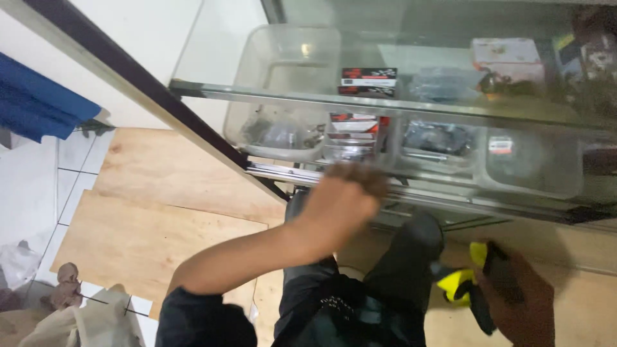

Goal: The person removes small plastic bags containing parts from a bin inside a glass cabinet, scans the barcode on each bag using a handheld scanner, and then places the bags back into the cabinet.

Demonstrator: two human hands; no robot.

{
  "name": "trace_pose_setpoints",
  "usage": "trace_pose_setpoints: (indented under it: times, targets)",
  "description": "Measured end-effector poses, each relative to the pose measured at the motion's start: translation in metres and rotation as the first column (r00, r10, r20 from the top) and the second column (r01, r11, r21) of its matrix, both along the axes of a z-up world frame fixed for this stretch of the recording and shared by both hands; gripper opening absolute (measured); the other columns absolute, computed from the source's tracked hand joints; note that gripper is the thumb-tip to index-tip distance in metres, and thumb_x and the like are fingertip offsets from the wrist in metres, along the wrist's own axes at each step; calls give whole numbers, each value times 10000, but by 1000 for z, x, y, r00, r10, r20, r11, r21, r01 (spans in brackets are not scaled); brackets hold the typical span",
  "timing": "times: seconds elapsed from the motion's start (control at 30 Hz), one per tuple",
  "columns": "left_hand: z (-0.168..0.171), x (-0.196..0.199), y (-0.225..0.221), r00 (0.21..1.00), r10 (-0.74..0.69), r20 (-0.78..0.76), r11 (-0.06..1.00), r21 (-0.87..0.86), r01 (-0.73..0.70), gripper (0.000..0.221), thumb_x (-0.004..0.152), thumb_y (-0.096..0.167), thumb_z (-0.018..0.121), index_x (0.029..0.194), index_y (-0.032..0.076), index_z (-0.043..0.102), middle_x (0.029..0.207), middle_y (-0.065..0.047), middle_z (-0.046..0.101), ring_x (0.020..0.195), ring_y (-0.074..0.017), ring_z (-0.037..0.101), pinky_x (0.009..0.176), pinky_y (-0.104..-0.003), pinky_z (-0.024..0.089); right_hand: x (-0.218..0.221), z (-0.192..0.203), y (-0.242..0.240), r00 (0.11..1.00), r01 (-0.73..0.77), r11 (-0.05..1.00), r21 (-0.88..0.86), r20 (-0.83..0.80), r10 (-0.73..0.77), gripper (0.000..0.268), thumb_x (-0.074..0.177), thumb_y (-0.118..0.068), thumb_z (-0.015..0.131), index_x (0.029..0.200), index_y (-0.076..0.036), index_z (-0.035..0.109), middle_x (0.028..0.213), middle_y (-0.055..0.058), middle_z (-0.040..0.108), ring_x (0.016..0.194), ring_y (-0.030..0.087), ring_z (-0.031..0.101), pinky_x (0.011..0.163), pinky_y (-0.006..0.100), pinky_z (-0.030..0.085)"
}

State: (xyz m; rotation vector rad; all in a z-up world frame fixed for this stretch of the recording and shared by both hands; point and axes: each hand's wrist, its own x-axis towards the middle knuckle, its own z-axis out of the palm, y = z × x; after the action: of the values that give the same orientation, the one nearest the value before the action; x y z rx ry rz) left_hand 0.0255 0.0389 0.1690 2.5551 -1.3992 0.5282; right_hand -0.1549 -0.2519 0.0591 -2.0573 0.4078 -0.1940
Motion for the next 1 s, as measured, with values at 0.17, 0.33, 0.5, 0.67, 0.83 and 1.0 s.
trace_pose_setpoints:
  times: [0.17,0.33,0.5,0.67,0.83,1.0]
  targets:
    - [2,55,85,934,339,-111,941,65,-333,433,684,-51,653,1102,38,722,994,-185,724,869,-369,676,779,-463,556,-1,-18,13,995,-32,992,-124,-100,20,464,774,-12,782,1229,37,707,1057,173,792,804,256,745,760,367,579]
    - [-9,113,111,858,361,-366,898,-111,-425,279,704,-101,620,933,3,739,877,-200,709,682,-416,644,650,-496,521,7,-10,45,993,-50,988,-148,-112,33,545,780,-33,782,1313,12,681,1015,163,811,762,224,757,730,344,601]
    - [-47,168,108,730,517,-447,855,233,-463,216,838,296,770,1008,163,765,1019,-99,749,965,-370,686,847,-503,516,12,-5,63,995,-76,980,-184,-71,64,561,742,-51,798,1277,48,662,1004,189,811,797,252,795,746,362,621]
    - [-29,164,95,692,579,-432,807,428,-407,285,775,225,779,987,35,763,983,-169,761,876,-386,732,824,-504,563,12,9,64,963,4,999,-38,-268,-13,529,800,-22,747,1323,9,671,1090,209,816,861,307,819,833,419,635]
    - [-24,161,102,671,547,-501,836,363,-411,231,775,171,690,987,95,743,1002,-151,748,915,-409,706,823,-512,559,13,-4,60,981,-56,979,-194,-193,18,528,745,-48,802,1262,-3,705,1076,177,814,882,284,805,833,392,623]
    - [-13,141,121,737,314,-599,894,-76,-442,146,792,108,771,922,41,776,869,-50,803,761,-311,741,690,-424,546,22,-7,62,979,-84,979,-185,-197,47,556,753,-135,812,1273,6,673,1047,197,818,844,284,835,781,395,666]
